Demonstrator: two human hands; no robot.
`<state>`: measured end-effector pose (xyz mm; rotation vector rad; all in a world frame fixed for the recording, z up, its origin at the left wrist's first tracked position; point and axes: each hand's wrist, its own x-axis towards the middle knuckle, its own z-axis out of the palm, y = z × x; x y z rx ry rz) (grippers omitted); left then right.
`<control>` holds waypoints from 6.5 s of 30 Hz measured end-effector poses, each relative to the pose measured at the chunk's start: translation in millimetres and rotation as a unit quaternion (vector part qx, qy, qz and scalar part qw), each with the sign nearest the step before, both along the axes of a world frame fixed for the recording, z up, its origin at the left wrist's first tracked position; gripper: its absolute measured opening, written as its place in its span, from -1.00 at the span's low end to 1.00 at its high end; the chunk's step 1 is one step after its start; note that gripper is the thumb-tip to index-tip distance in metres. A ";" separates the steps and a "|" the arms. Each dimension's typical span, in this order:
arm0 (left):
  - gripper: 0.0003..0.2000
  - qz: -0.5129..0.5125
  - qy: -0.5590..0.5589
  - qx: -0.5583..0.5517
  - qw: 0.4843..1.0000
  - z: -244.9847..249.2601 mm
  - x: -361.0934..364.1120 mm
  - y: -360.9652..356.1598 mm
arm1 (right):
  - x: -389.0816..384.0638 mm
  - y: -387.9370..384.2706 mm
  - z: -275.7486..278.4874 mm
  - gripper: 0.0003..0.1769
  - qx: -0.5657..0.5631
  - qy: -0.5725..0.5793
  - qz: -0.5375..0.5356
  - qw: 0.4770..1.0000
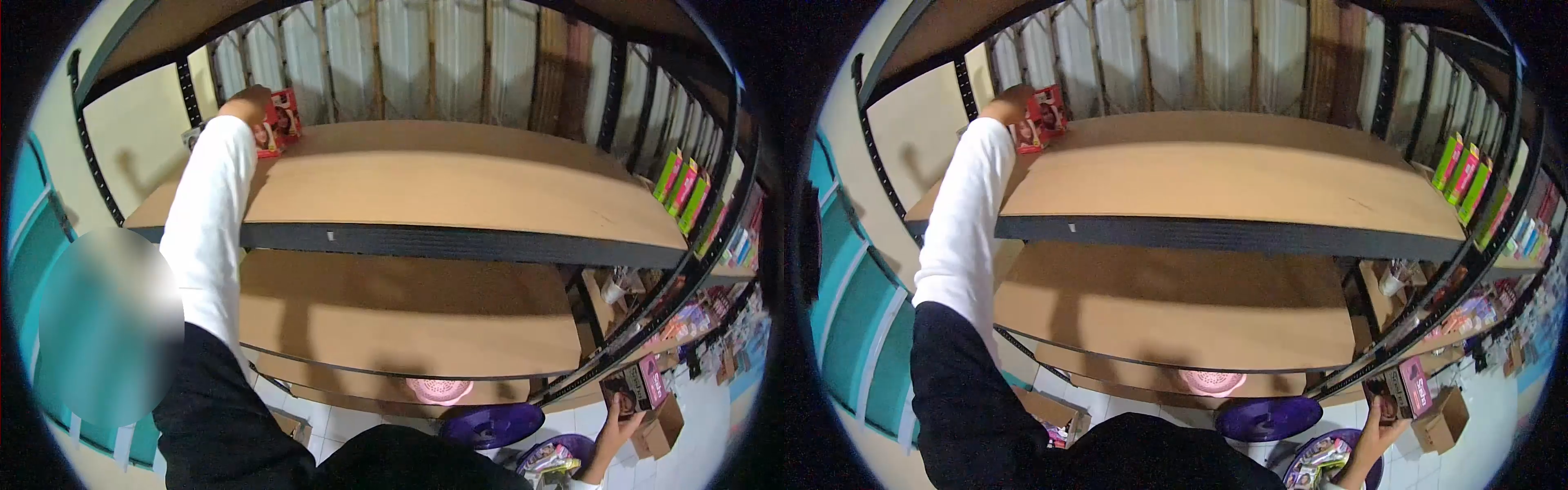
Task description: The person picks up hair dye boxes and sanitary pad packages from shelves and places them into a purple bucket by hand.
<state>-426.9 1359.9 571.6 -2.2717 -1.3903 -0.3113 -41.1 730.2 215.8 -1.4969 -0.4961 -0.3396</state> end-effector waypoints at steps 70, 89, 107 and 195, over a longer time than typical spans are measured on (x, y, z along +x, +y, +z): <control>-0.67 -0.204 0.039 -0.818 0.537 -687.7 352.9 -633.4 | 16.7 -306.2 -619.4 -0.73 -0.654 0.309 0.026 0.690; -0.66 -0.494 -0.094 -0.631 0.591 -438.6 348.3 -535.2 | 61.6 -212.8 -414.6 -0.51 -0.390 0.317 0.069 0.861; -0.78 -0.353 -0.178 0.220 0.892 -55.9 72.9 -255.1 | 81.7 -14.6 -76.7 -0.60 0.031 0.227 0.179 0.957; -0.49 0.116 0.082 0.096 0.985 -9.2 -84.8 0.3 | -8.5 68.5 104.7 -0.35 -0.044 -0.204 0.067 0.976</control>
